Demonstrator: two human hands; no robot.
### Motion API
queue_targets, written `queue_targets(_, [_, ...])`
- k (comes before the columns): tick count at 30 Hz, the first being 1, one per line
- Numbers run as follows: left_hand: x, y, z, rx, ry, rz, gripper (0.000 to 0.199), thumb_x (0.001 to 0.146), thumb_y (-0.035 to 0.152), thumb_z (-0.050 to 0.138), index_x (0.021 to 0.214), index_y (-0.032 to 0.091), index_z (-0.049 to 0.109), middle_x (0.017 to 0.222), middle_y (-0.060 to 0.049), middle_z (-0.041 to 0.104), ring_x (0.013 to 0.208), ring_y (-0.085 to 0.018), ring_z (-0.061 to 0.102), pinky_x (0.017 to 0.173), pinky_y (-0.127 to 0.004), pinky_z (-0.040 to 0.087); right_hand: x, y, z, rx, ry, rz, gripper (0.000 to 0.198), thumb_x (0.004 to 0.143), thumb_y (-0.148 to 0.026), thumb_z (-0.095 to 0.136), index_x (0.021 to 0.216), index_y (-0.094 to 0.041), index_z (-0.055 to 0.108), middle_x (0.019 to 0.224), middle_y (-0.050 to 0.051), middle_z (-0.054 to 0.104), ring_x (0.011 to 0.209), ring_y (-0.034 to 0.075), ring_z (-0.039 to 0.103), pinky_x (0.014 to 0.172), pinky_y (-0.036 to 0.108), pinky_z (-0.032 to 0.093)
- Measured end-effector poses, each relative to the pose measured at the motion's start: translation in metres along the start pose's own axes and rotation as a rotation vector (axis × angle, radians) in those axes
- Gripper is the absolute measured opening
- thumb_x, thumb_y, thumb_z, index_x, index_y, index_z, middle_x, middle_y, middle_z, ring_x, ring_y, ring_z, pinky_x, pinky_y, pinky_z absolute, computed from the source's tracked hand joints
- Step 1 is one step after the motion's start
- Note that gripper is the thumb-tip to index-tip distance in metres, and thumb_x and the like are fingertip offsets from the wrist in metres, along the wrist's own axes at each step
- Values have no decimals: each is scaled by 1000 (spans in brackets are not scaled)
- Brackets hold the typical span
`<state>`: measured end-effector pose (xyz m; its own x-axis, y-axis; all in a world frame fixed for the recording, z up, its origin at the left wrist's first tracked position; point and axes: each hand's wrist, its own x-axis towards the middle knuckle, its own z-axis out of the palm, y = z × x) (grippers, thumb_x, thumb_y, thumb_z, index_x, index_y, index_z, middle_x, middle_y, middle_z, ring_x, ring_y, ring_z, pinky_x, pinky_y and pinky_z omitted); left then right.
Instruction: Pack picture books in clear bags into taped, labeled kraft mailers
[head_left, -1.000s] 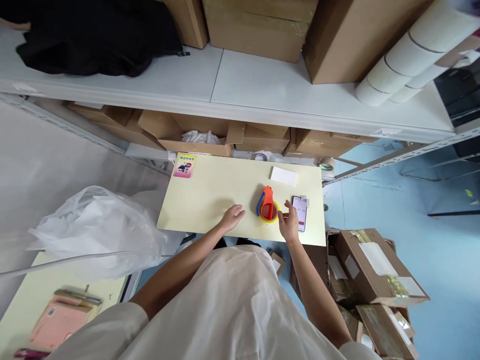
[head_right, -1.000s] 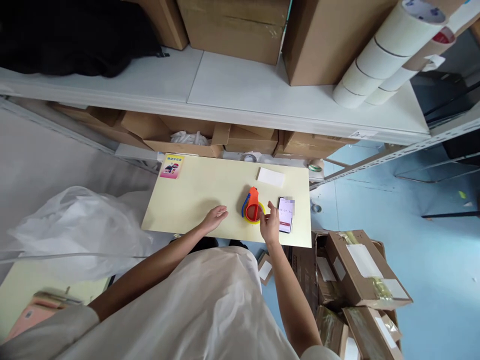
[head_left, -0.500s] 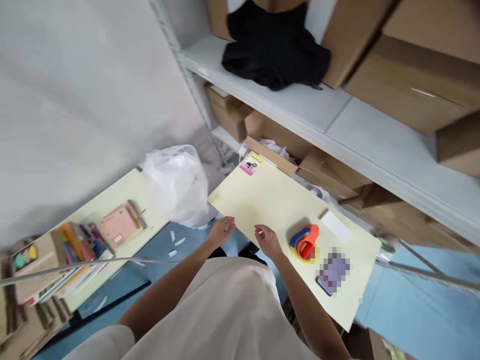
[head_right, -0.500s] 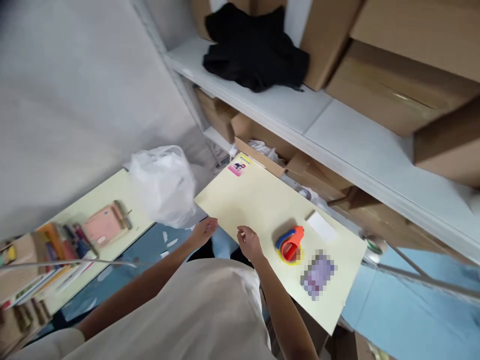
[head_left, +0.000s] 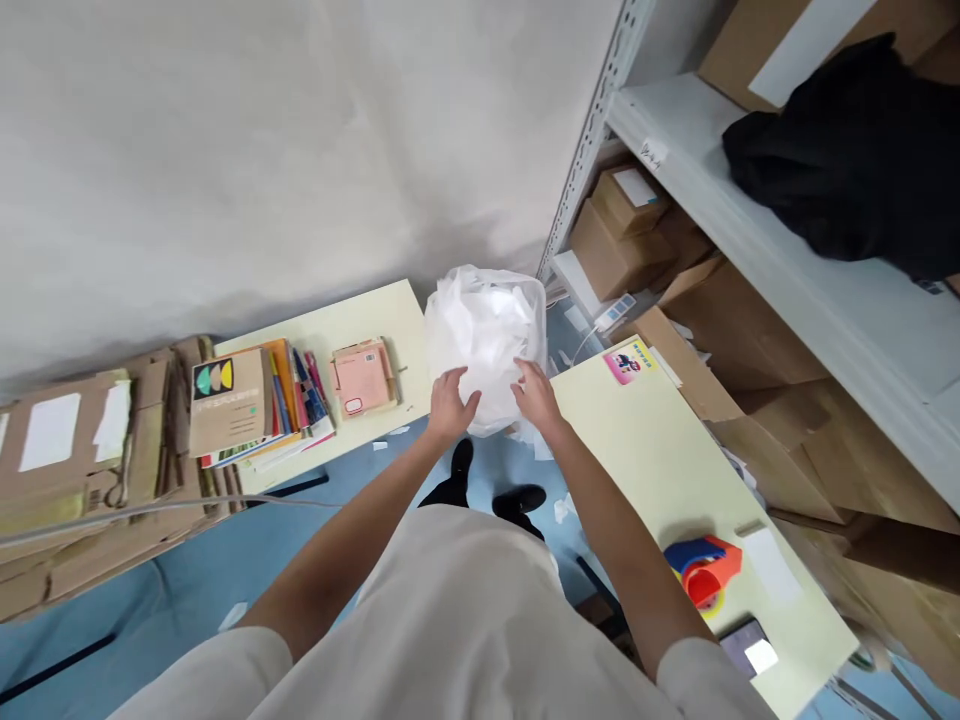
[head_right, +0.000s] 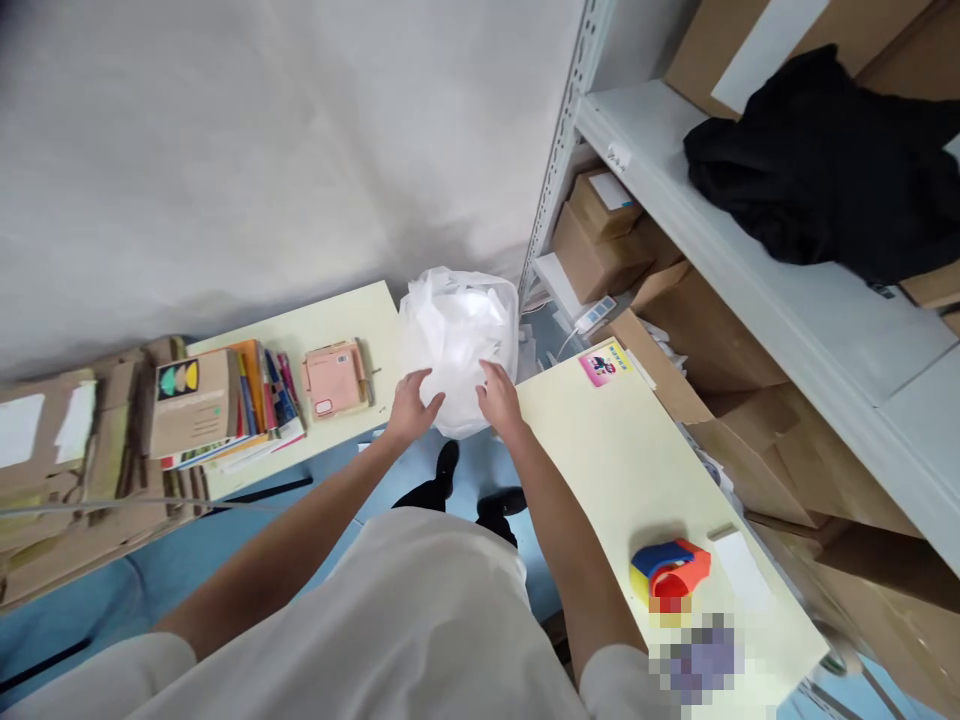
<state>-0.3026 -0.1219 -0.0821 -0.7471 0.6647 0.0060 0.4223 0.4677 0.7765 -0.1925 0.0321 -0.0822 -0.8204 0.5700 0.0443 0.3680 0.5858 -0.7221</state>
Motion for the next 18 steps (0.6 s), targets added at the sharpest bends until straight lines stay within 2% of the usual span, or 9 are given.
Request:
queue_targets(2, [30, -2, -2, 18, -43, -52, 62, 76, 29, 64, 132, 15, 44, 134, -19, 51, 126, -36, 42, 105, -53, 31, 35, -13, 14, -13, -10, -7, 59, 77, -4, 49, 134, -18, 45, 134, 13, 49, 113, 23, 56, 101, 41, 44])
queue_targets(3, [43, -1, -1, 22, -78, -82, 62, 75, 28, 64, 133, 15, 43, 131, -18, 54, 126, -38, 41, 102, -55, 31, 49, -17, 19, -25, -11, -1, 61, 76, -2, 49, 135, -19, 44, 135, 13, 49, 113, 23, 56, 100, 41, 45])
queue_targets(4, [54, 0, 0, 23, -136, -99, 58, 76, 26, 64, 130, 16, 46, 125, -17, 59, 124, -38, 43, 101, -56, 32, 59, -21, 22, -42, -12, 2, 62, 75, -1, 48, 135, -19, 45, 134, 12, 49, 113, 23, 56, 99, 40, 45])
queue_targets(6, [67, 3, 1, 27, -230, -80, 37, 79, 22, 59, 116, 19, 56, 107, -12, 68, 115, -35, 51, 98, -54, 33, 68, -26, 24, -102, -18, 5, 56, 76, -2, 48, 129, -19, 50, 128, 11, 52, 110, 23, 56, 96, 40, 47])
queue_targets(8, [69, 6, 0, 17, -274, 27, 19, 82, 19, 52, 98, 20, 62, 95, -9, 69, 105, -30, 57, 95, -49, 36, 66, -30, 18, -180, -40, -7, 41, 79, -5, 47, 115, -19, 58, 120, 10, 56, 106, 23, 58, 91, 39, 48])
queue_targets(9, [66, 6, -1, -2, -277, 100, 16, 84, 19, 49, 93, 20, 62, 93, -9, 68, 101, -28, 58, 93, -46, 38, 63, -31, 12, -214, -50, -23, 32, 80, -7, 47, 107, -20, 61, 117, 10, 57, 104, 23, 59, 90, 39, 49])
queue_targets(12, [55, 3, -4, -109, -287, 277, 20, 86, 24, 47, 99, 18, 60, 97, -10, 66, 94, -25, 61, 88, -38, 43, 46, -37, -10, -289, -11, -104, 15, 81, -12, 51, 86, -20, 63, 113, 10, 61, 106, 25, 57, 92, 41, 46])
queue_targets(15, [48, -1, -1, -173, -361, 327, 35, 81, 32, 57, 113, 18, 56, 102, -10, 66, 91, -25, 63, 86, -36, 45, 29, -45, -36, -318, 68, -202, 11, 75, -12, 55, 78, -21, 60, 113, 8, 65, 112, 26, 55, 98, 45, 40])
queue_targets(18, [48, -2, 6, -97, -448, 334, 29, 79, 32, 59, 105, 20, 61, 98, -9, 68, 93, -26, 64, 88, -37, 45, 14, -56, -61, -298, 98, -276, 12, 72, -11, 53, 76, -22, 56, 105, 6, 69, 113, 25, 58, 101, 45, 39])
